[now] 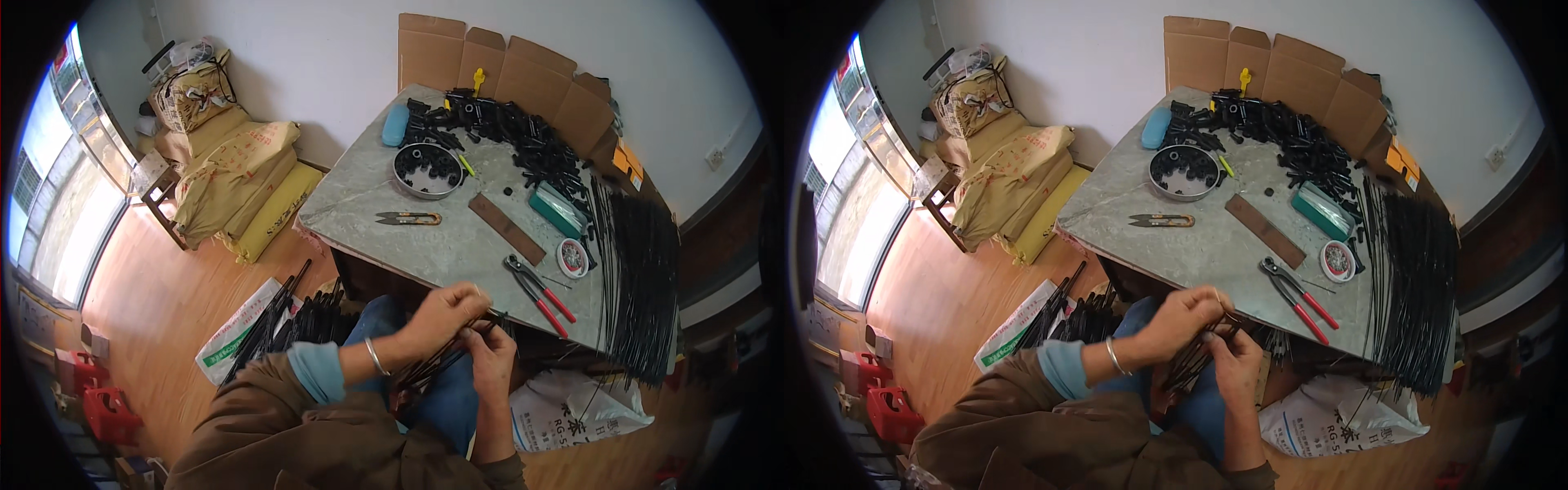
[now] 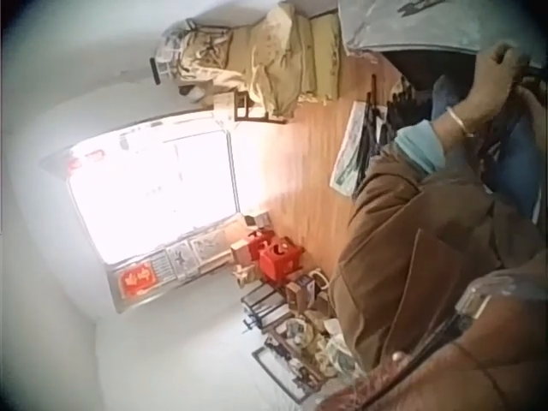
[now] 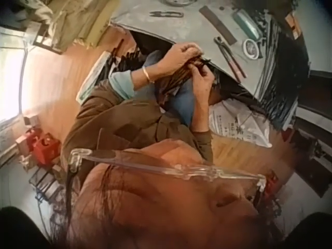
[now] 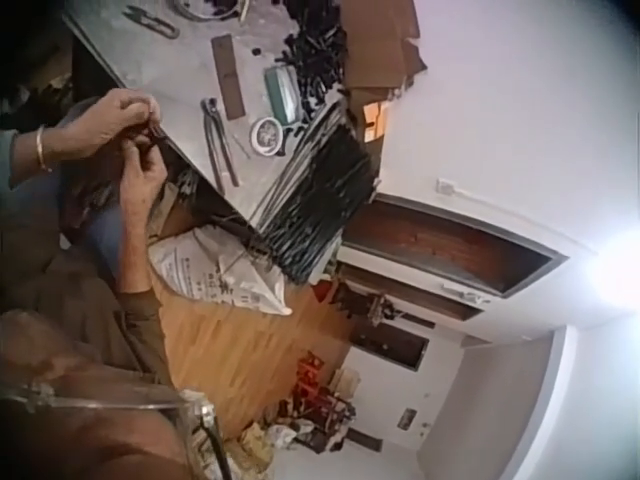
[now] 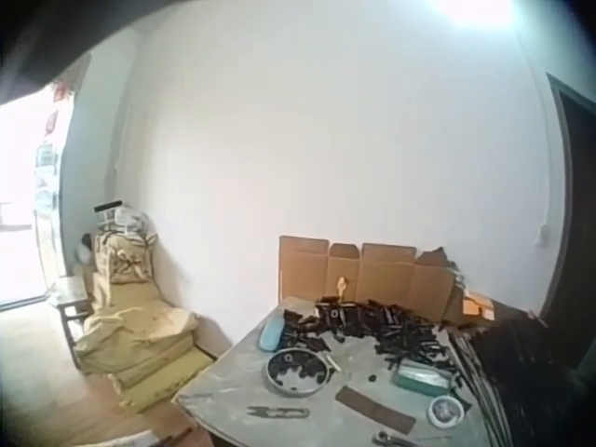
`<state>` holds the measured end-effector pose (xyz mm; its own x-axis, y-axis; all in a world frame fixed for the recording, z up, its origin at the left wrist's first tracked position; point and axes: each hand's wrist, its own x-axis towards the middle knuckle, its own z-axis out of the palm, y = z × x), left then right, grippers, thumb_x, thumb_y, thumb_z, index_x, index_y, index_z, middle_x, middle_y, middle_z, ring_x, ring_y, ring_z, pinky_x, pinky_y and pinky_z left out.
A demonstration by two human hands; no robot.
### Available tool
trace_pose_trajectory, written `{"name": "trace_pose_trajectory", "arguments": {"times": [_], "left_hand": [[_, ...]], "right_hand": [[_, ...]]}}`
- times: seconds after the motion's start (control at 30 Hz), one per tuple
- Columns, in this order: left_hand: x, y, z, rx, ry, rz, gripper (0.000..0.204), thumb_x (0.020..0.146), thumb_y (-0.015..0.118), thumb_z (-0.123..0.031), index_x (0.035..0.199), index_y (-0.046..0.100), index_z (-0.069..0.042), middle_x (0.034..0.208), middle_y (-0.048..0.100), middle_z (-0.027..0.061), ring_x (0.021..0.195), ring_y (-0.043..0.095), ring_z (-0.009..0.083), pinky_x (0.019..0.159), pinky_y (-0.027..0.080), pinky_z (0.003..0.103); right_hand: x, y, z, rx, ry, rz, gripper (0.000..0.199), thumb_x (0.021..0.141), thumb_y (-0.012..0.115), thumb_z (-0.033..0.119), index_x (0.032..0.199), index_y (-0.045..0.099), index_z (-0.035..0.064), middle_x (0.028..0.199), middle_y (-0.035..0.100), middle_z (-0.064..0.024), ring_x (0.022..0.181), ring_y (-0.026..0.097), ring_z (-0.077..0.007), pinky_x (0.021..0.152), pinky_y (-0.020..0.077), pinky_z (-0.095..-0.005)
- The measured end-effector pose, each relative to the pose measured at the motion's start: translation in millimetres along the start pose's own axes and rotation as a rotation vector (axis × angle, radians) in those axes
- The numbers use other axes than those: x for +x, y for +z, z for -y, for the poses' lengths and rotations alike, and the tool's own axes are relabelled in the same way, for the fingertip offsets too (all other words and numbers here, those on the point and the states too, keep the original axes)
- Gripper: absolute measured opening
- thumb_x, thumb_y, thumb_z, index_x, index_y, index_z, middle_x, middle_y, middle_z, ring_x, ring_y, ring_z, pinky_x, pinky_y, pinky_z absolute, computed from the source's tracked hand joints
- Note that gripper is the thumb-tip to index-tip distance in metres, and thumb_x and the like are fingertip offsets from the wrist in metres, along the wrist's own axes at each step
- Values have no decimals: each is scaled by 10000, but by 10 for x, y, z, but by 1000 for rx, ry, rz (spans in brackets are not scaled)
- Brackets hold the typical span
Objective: Assembling mechanical components by inserting wires into a connector and using pliers to secure or trim them.
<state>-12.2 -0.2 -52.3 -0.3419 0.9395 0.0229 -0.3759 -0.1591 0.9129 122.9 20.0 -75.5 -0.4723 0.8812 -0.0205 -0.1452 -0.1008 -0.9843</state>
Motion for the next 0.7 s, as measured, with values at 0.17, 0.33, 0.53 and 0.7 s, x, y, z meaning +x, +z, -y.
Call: {"name": "trace_pose_trajectory", "arguments": {"times": [0.17,0.33,0.53,0.7], "left_hand": [[1363,-638,-259,862,612,11,178,868,584,-146,957,673,-20,884,642,117,799,615,232,730,489,339],[2321,-1011,-237,1449,554,179,246,747,605,-101,970,690,-39,932,621,144,947,582,338,853,478,414],[2488,-952,-248,1633,584,258,206,737,597,-109,906,684,-31,886,617,142,910,589,332,838,482,421],[2093,-693,-413,1055,405,35,192,832,558,-156,914,678,-30,826,649,109,713,602,196,695,479,301]], "right_hand": [[121,-42,39,72,2,45,83,845,650,11,913,638,-34,865,675,-91,760,619,-140,724,512,-269],[219,-4,-9,119,40,91,89,857,645,-1,937,633,-39,882,660,-62,795,596,-117,736,487,-246],[281,-74,21,164,97,97,99,868,640,29,932,628,-46,882,659,-83,788,605,-140,732,500,-270],[388,-126,-53,156,145,78,110,881,627,63,928,632,-37,859,656,-72,765,612,-131,713,501,-260]]}}
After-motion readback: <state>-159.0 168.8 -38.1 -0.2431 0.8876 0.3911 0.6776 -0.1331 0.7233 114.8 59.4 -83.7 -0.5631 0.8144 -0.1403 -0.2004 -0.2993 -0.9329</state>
